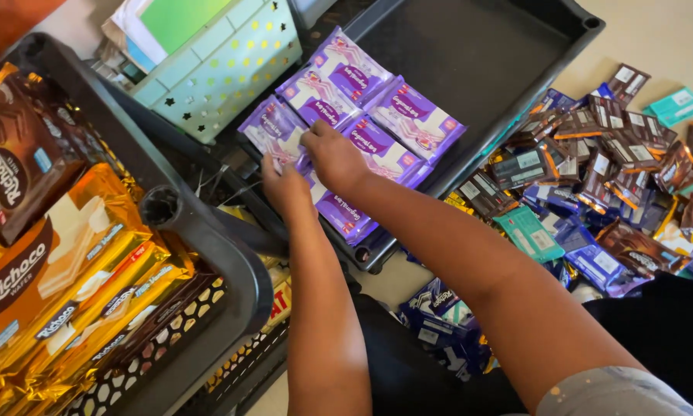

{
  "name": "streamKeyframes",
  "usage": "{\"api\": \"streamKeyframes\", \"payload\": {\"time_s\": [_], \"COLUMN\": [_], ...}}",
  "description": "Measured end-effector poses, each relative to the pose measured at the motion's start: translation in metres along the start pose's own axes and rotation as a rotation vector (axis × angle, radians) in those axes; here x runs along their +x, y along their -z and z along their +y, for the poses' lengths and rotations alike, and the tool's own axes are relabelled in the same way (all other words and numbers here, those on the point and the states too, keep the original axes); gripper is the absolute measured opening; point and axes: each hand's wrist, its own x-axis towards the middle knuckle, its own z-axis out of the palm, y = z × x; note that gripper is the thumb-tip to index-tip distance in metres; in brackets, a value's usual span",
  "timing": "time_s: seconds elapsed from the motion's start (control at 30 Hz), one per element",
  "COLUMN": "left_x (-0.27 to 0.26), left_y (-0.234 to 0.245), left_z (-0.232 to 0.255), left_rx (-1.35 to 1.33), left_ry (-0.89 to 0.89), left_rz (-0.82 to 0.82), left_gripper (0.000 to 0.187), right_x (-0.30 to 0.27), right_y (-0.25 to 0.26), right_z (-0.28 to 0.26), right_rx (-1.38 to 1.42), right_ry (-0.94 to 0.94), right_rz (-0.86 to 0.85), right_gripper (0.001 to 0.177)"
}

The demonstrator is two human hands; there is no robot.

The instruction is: Sorting and organizing a variety of snack packages from a large pile on the floor onto a tray and shelves.

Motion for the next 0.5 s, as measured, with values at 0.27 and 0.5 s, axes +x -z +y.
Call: {"api": "streamKeyframes", "payload": {"time_s": [0.27,0.5], "left_x": [-0.009,-0.014], "left_y": [-0.001,-0.011], "left_z": [0.004,0.009], "left_rx": [0.593,0.771], "left_ry": [-0.139,-0.033], "left_rz": [-0.127,-0.22], "left_gripper": [0.066,0.065], "right_x": [-0.003,-0.006], "right_y": [-0.013,0.002], "right_z": [0.015,0.003], "right_rx": [-0.23,-0.459], "right_ry": [0.052,0.093], "right_rz": [-0.002,-0.049], "right_gripper": [0.014,0.011]}}
